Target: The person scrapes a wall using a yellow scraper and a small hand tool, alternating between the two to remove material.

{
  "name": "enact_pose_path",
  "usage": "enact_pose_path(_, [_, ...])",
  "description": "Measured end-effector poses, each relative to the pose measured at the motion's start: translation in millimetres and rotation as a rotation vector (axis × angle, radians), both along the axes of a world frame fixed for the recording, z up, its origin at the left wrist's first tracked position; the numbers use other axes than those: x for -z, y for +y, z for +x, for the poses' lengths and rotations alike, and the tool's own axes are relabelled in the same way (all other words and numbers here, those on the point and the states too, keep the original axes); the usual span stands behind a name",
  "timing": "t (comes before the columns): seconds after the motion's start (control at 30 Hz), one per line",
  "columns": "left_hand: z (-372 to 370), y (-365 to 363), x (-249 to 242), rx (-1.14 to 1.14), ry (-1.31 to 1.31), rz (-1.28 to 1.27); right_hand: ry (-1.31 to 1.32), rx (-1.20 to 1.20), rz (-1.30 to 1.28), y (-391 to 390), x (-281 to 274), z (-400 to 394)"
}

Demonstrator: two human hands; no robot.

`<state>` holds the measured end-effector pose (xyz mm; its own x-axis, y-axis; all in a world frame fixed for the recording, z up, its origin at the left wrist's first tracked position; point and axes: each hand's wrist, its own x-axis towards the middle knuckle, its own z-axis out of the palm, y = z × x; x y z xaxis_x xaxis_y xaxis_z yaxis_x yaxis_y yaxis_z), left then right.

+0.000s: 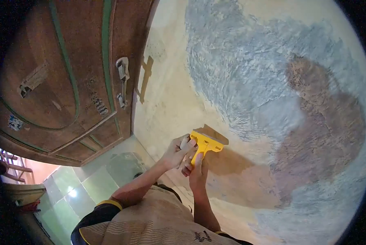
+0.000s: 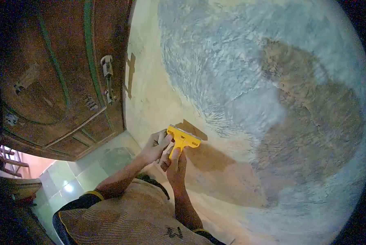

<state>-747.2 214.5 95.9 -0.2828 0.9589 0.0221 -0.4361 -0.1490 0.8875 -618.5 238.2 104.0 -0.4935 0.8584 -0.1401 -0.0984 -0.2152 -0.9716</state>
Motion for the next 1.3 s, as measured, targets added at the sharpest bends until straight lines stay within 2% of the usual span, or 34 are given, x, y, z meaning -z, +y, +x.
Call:
enact_pose_path(0.07, [-1, -1, -2, 0.026, 0.042, -0.083, 0.049, -0.106, -0.051, 1, -7, -2])
enact_pose_path(0.13, [3, 9, 0, -0.159, 0.018, 0.077, 0.056, -0.128, -0.066, 1, -8, -4])
enact_pose_path(0.2, [-5, -1, -9, -0.13, 0.087, 0.009, 0.075, -0.171, -0.05, 6, -10, -8])
enact_pose_path(0.27, [-4, -8, -17, -0.246, 0.106, 0.029, 0.117, -0.245, -0.038, 10, -7, -13])
enact_pose_path(0.3, [-9, -2, 12, -0.266, 0.144, 0.029, 0.092, -0.181, -0.089, 5, -20, -19])
enact_pose_path(0.33, [-11, -7, 16, -0.274, 0.164, 0.049, 0.111, -0.189, -0.069, 7, -15, -19])
enact_pose_path(0.4, [-17, -10, 11, -0.272, 0.169, 0.062, 0.155, -0.38, -0.144, 11, -4, -15])
enact_pose_path(0.53, [-17, -11, -14, -0.244, 0.109, -0.002, 0.189, -0.372, -0.064, 5, -16, -18])
enact_pose_path(0.63, [-29, 8, -33, -0.201, 0.161, 0.13, 0.148, -0.264, 0.191, 14, -32, -21])
enact_pose_path(0.67, [-36, 16, -39, -0.18, 0.174, 0.145, 0.159, -0.243, 0.206, 17, -39, -23])
enact_pose_path(0.73, [-54, 33, -66, -0.18, 0.438, 0.339, 0.227, -0.179, 0.206, 13, -67, -31])
enact_pose_path(0.8, [-71, 47, -98, -0.161, 0.53, 0.377, 0.262, -0.148, 0.266, 7, -99, -48])
enact_pose_path(0.87, [-87, 66, -119, -0.547, 0.762, 0.694, 0.411, -0.158, 0.17, 3, -117, -66])
enact_pose_path(0.9, [-94, 72, -133, -0.518, 0.766, 0.715, 0.425, -0.13, 0.182, 2, -126, -77])
enact_pose_path(0.97, [-108, 78, -163, -0.892, 0.925, 1.058, 0.482, -0.043, 0.214, 2, -148, -100])
enact_pose_path(1.0, [-117, 81, -173, -0.864, 0.92, 1.076, 0.492, -0.016, 0.222, 2, -158, -110])
enact_pose_path(1.07, [-134, 84, -187, -0.787, 1.083, 1.254, 0.574, 0.068, 0.306, 1, -176, -127])
enact_pose_path(1.13, [-142, 85, -194, -0.771, 1.158, 1.259, 0.544, 0.103, 0.32, 8, -195, -137])
enact_pose_path(1.2, [-145, 88, -202, -0.677, 1.174, 1.223, 0.515, 0.136, 0.338, 15, -208, -145])
enact_pose_path(1.3, [-158, 86, -207, -0.542, 1.333, 1.109, 0.544, 0.149, 0.395, 23, -209, -149])
